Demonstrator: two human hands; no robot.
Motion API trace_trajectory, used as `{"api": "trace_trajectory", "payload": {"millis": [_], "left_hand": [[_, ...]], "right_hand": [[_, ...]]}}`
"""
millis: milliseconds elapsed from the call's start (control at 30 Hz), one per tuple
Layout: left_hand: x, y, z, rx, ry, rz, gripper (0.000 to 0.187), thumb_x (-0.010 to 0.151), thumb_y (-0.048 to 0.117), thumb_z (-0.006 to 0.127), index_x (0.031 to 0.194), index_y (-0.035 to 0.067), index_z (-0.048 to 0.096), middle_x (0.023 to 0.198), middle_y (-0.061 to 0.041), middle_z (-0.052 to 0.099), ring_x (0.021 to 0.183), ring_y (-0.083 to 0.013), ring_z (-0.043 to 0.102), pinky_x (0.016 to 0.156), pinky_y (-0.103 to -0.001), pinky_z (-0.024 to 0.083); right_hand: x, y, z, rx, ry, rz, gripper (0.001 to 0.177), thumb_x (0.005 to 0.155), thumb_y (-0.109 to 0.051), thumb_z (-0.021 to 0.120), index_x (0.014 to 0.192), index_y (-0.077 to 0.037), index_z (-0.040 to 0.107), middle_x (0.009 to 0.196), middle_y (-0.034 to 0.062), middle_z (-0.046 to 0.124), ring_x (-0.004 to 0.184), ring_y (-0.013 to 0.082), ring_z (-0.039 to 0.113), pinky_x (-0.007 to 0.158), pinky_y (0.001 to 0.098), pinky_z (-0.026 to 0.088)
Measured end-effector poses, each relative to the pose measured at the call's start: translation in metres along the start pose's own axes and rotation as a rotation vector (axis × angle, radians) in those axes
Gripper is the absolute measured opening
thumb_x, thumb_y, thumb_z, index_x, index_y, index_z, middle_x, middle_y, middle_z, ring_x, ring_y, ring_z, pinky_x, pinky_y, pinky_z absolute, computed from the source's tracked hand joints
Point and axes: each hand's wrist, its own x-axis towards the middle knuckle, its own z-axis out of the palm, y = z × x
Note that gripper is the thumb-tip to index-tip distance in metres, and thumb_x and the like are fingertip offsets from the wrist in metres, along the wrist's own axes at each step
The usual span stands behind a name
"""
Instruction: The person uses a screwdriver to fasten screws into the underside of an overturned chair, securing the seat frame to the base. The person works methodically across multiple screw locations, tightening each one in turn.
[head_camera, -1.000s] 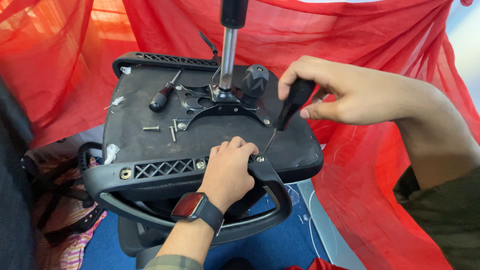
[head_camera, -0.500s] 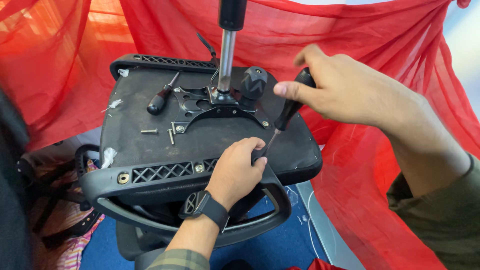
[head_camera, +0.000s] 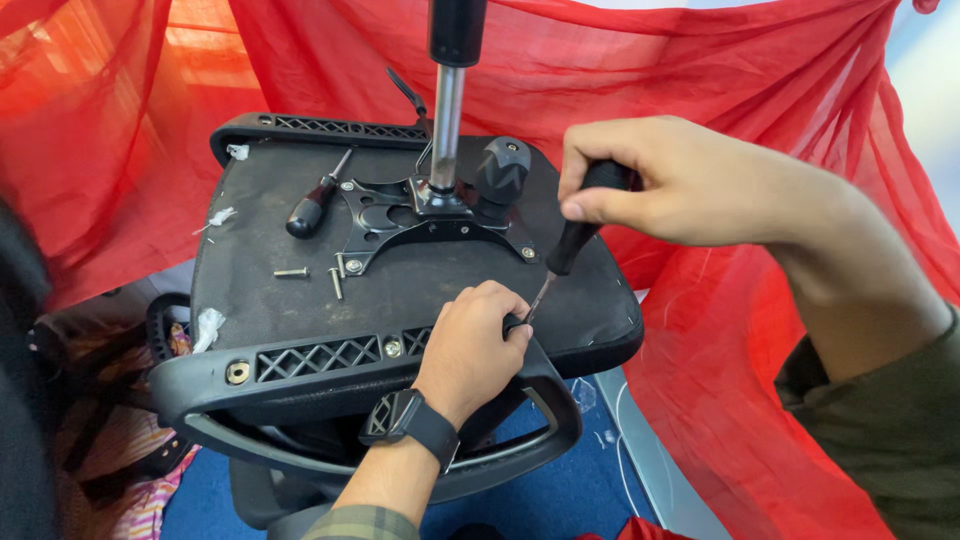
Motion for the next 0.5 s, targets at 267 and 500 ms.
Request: {"api": "trace_trajectory", "payload": {"millis": [267, 500], "left_hand": [[0.0, 0.002, 0.002, 0.043, -0.021, -0.016, 0.009, 0.08, 0.007, 0.072, 0.089, 0.008, 0.075, 0.097, -0.005, 0.07, 0.098, -0.029, 0.064, 0.089, -0.043, 0.048], [0.002, -0.001, -0.002, -0.03, -0.066, -0.109, 0.011, 0.078, 0.01, 0.076, 0.084, 0.003, 0.071, 0.094, -0.009, 0.069, 0.096, -0.0297, 0.064, 0.088, -0.04, 0.052]], "right_hand": [[-0.003, 0.006, 0.012, -0.299, 0.055, 0.412, 0.043, 0.098, -0.041, 0.065, 0.122, -0.007, 0.057, 0.088, 0.0152, 0.07, 0.085, 0.0263, 0.07, 0.076, 0.0388, 0.053], [-0.009, 0.015, -0.004, 0.086, -0.047, -0.477, 0.027, 0.103, -0.033, 0.066, 0.105, -0.006, 0.069, 0.104, 0.0126, 0.071, 0.099, 0.0284, 0.07, 0.077, 0.0367, 0.056]]}}
